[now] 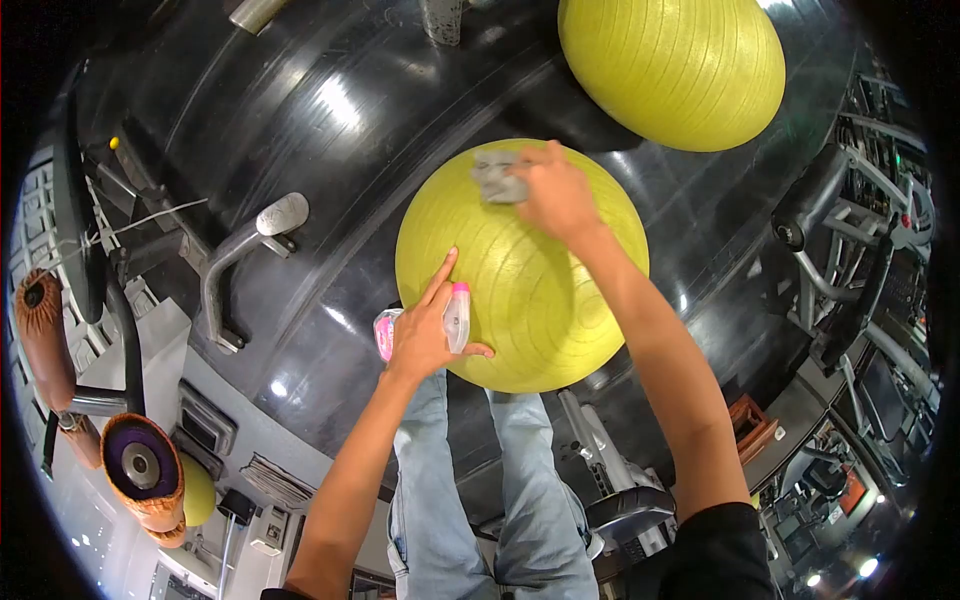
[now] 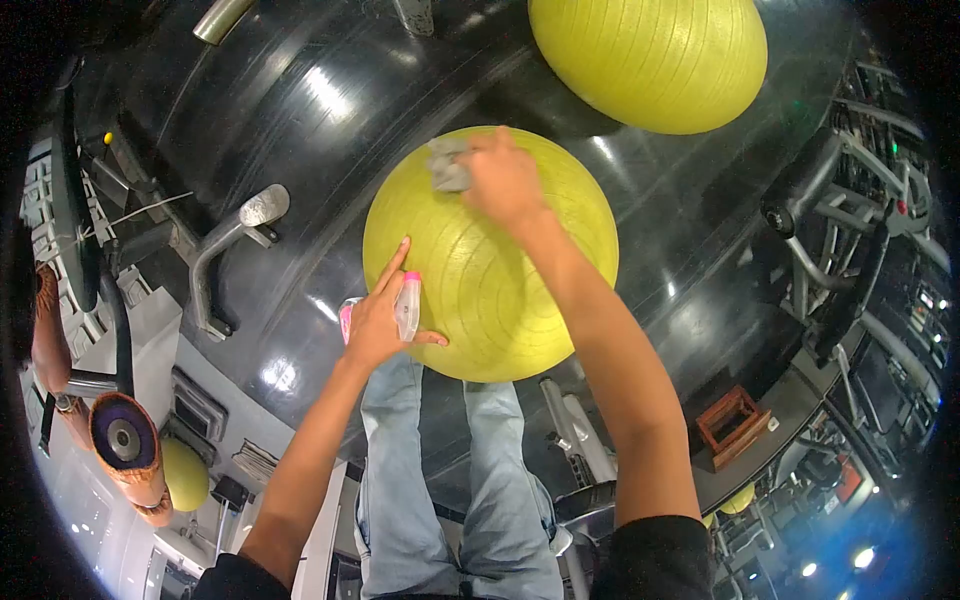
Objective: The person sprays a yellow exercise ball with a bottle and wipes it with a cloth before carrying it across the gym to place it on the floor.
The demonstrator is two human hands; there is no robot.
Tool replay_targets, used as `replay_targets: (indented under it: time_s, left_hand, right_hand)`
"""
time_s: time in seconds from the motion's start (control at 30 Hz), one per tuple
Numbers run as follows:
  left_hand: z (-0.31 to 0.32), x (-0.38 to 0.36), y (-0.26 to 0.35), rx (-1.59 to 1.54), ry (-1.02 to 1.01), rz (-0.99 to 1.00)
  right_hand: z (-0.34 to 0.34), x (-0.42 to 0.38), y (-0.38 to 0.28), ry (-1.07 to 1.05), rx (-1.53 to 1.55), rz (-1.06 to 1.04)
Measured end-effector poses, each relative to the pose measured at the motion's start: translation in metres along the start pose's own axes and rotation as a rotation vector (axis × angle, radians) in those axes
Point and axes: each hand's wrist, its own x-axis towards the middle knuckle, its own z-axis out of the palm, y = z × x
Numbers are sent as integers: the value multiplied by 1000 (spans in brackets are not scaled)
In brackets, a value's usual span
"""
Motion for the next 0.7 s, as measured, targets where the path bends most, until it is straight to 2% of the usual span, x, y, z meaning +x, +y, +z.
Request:
replay_targets:
  time_s: [0.07, 0.13, 0.17, 0.23, 0.27, 0.33, 0.4, 0.47, 0.53, 0.6, 0.63, 0.7]
  left_hand:
    - [1, -7, 9, 7, -11, -14]
    - [3, -14, 12, 72, -84, -139]
    - [10, -15, 10, 68, -86, -138]
    - [25, -11, 4, -29, 54, -100]
    - [30, -9, -2, -32, 51, -98]
    - [30, 5, -6, -116, 144, 8]
    - [21, 17, 2, -116, 79, -48]
    - [15, 27, 0, -108, 18, -101]
    - [17, 33, -11, -88, 125, -6]
    - [11, 41, -19, -118, 106, -39]
    - [8, 45, -22, -148, 89, -72]
    - [8, 47, -24, -122, 136, -1]
  right_hand:
    - [0, 3, 22, 112, 5, 169]
    - [6, 5, 33, 138, -30, 229]
    - [10, 4, 38, 166, -55, 291]
    - [8, 8, 42, 181, -53, 299]
    - [7, 7, 44, 195, -47, 306]
    - [2, 2, 40, 183, -88, 296]
    - [-7, -6, 27, 176, -121, 282]
    - [-19, -28, 1, 152, -138, 182]
    - [-19, -55, -17, 120, -125, 26]
    - [-31, -87, -42, -11, -72, -156]
    - [-29, -95, -43, -10, -69, -155]
    - [-25, -103, -41, 45, -58, -264]
